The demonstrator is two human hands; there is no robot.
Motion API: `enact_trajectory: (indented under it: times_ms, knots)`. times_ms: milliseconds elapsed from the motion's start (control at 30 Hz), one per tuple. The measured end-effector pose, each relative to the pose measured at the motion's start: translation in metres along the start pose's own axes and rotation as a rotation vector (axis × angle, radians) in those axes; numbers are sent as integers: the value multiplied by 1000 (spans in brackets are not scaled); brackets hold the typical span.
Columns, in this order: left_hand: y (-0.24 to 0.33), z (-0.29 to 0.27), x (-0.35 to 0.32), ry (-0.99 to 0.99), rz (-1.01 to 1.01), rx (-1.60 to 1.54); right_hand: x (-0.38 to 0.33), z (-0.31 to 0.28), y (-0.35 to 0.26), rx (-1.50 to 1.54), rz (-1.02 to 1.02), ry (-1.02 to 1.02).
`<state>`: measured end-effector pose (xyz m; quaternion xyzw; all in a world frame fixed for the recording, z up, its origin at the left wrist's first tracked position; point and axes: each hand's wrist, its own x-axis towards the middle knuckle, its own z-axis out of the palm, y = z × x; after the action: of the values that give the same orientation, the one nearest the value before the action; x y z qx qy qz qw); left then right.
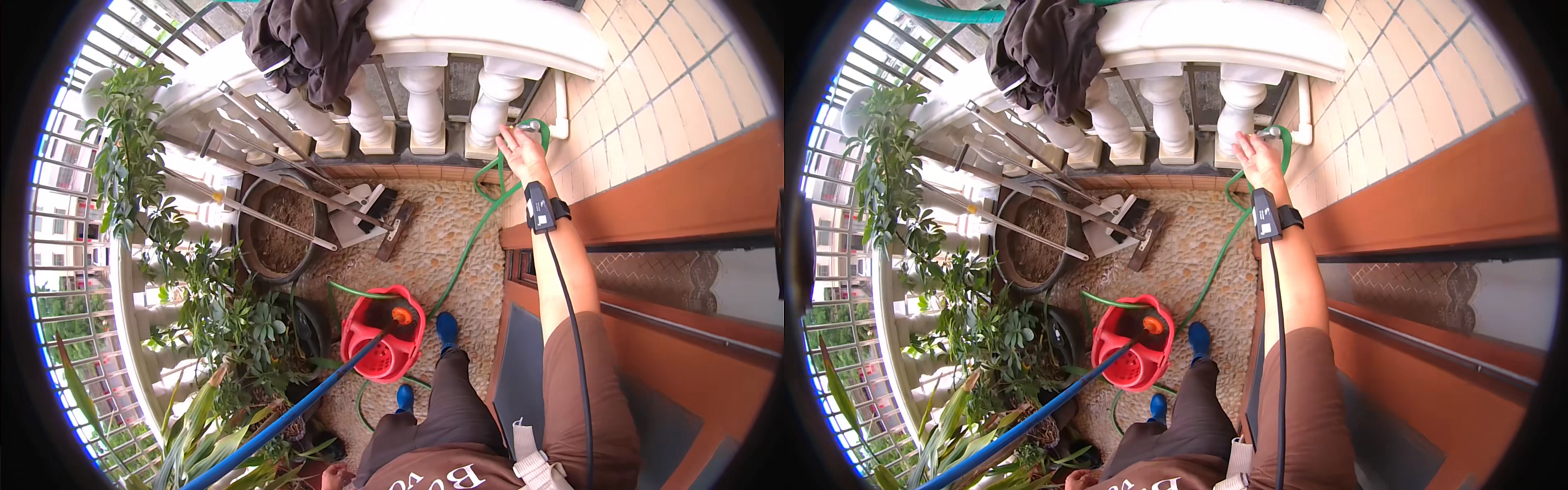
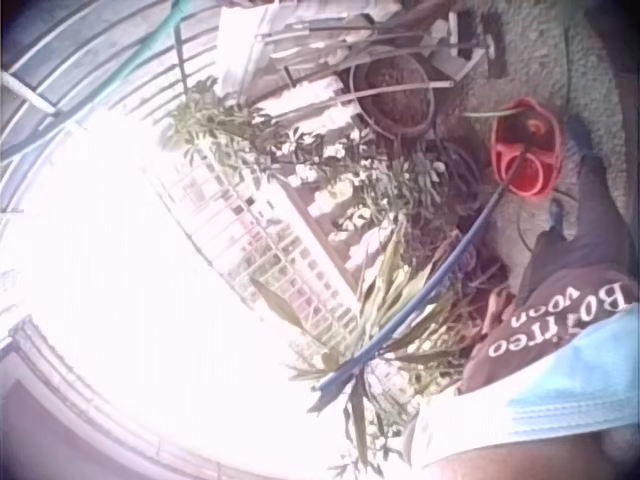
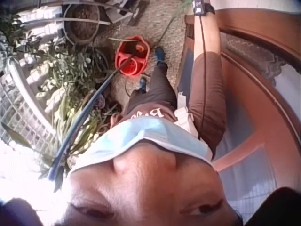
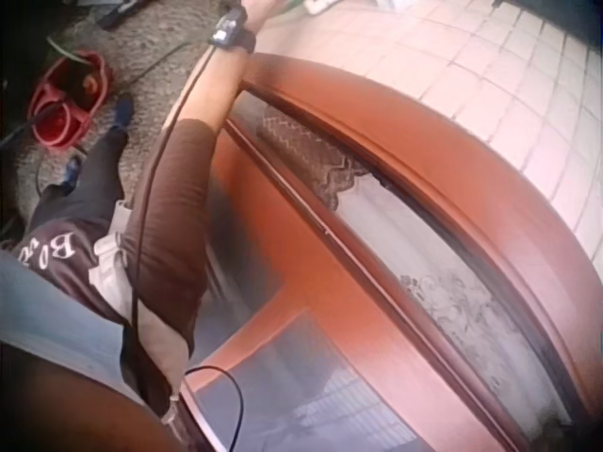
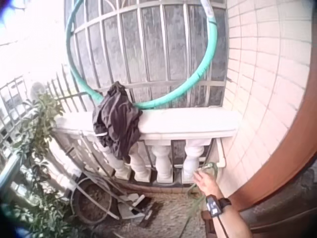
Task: The person mops the balcony floor near a doorway and then wipes the interior living room floor with a cloth.
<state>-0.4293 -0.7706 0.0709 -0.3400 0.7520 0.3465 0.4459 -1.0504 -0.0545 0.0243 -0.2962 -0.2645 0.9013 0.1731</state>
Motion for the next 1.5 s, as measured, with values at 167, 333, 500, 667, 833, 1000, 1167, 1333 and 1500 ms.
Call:
enact_trajectory:
  times_ms: [167,333,500,667,833,1000,1167,1333,1500]
  knots:
    - [-14,-18,23,30,79,-97,-33,-6,-7,-489,153,-32]
    - [-24,-17,25,58,-24,-289,-20,-21,-12,-646,120,169]
    - [-44,-4,7,105,-66,-270,28,-8,-3,-673,191,117]
    - [92,17,-38,77,-260,-236,85,-18,1,-616,131,244]
    - [86,25,-24,16,-168,-54,56,0,-4,-230,169,267]
    - [87,20,8,-30,-143,-284,-27,-27,18,-213,159,-233]
    - [92,4,41,-88,-28,-255,-201,-124,95,73,448,-128]
    - [87,-20,58,-136,69,-154,-349,-180,114,26,515,51]
    - [70,-36,74,-146,183,-82,-430,-195,107,-33,504,87]
